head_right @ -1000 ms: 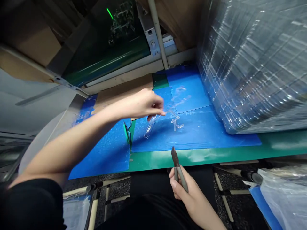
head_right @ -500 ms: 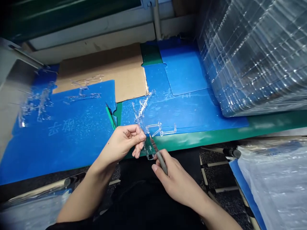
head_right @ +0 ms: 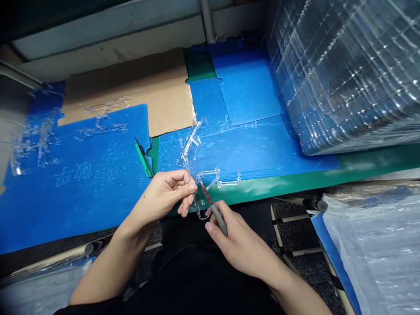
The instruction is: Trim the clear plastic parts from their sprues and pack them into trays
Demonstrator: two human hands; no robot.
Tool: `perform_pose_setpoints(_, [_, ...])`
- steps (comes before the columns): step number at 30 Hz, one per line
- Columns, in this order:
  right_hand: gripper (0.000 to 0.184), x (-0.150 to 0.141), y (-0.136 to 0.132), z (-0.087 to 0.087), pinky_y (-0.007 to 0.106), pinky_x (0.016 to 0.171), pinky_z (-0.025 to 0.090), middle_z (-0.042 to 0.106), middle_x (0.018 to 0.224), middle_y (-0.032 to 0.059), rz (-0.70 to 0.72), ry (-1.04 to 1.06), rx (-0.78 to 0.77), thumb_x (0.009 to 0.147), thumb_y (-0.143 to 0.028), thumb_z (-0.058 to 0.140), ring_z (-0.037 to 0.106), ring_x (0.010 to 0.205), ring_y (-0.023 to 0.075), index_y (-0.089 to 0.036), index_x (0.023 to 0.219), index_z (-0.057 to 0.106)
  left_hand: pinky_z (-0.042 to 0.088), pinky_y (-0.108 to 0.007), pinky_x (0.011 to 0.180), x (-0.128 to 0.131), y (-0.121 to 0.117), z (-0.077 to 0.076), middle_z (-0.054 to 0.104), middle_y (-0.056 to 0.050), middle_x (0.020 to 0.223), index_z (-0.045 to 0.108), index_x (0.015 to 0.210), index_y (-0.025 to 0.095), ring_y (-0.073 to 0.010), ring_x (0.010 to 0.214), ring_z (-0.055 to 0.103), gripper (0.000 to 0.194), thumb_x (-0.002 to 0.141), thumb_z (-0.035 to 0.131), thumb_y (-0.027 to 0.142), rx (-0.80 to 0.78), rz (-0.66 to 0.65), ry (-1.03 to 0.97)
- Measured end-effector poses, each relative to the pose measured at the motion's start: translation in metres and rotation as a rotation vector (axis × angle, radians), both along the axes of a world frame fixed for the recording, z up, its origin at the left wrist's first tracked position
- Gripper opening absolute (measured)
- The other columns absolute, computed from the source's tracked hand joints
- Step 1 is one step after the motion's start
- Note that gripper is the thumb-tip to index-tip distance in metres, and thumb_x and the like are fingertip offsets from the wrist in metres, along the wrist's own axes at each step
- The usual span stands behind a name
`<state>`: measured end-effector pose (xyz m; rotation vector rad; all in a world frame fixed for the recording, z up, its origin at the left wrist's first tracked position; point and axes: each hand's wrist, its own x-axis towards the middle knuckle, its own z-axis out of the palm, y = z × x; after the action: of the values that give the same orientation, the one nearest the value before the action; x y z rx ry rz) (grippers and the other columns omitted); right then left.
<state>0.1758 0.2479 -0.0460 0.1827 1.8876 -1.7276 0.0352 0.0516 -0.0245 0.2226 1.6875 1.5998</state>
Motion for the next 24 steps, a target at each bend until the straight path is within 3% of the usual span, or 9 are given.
perform_pose_setpoints(8, [0.024, -0.004, 0.012, 0.001, 0.044, 0.101, 0.050, 0.068, 0.120, 0.0040, 0.072, 0.017, -0.025, 0.114, -0.048, 0.051, 0.065, 0.112, 0.0255, -0.027, 0.124, 0.057, 0.046, -0.016, 0.044, -0.002, 0.007, -0.002, 0.068, 0.002, 0.057, 0.063, 0.077, 0.016, -0.0091, 0.043, 0.064, 0.041, 0.098, 0.080, 0.047, 0.010, -0.057, -0.025])
perform_pose_setpoints(15, [0.029, 0.000, 0.015, -0.001, 0.043, 0.102, 0.048, 0.068, 0.126, 0.0031, -0.027, -0.041, -0.015, 0.115, -0.054, 0.050, 0.064, 0.118, 0.0255, -0.029, 0.126, 0.056, 0.047, -0.015, 0.045, 0.001, 0.020, -0.004, 0.070, 0.002, 0.061, 0.062, 0.078, 0.016, -0.0080, 0.044, 0.065, 0.039, 0.100, 0.079, 0.044, 0.012, -0.014, -0.006])
perform_pose_setpoints(24, [0.029, 0.002, 0.029, -0.007, 0.045, 0.106, 0.046, 0.069, 0.124, 0.0028, -0.009, -0.031, -0.082, 0.114, -0.055, 0.051, 0.064, 0.119, 0.0256, -0.029, 0.127, 0.058, 0.046, -0.015, 0.045, -0.003, 0.028, -0.004, 0.068, 0.002, 0.057, 0.062, 0.078, 0.016, -0.0080, 0.044, 0.064, 0.039, 0.102, 0.077, 0.042, -0.012, -0.044, -0.012])
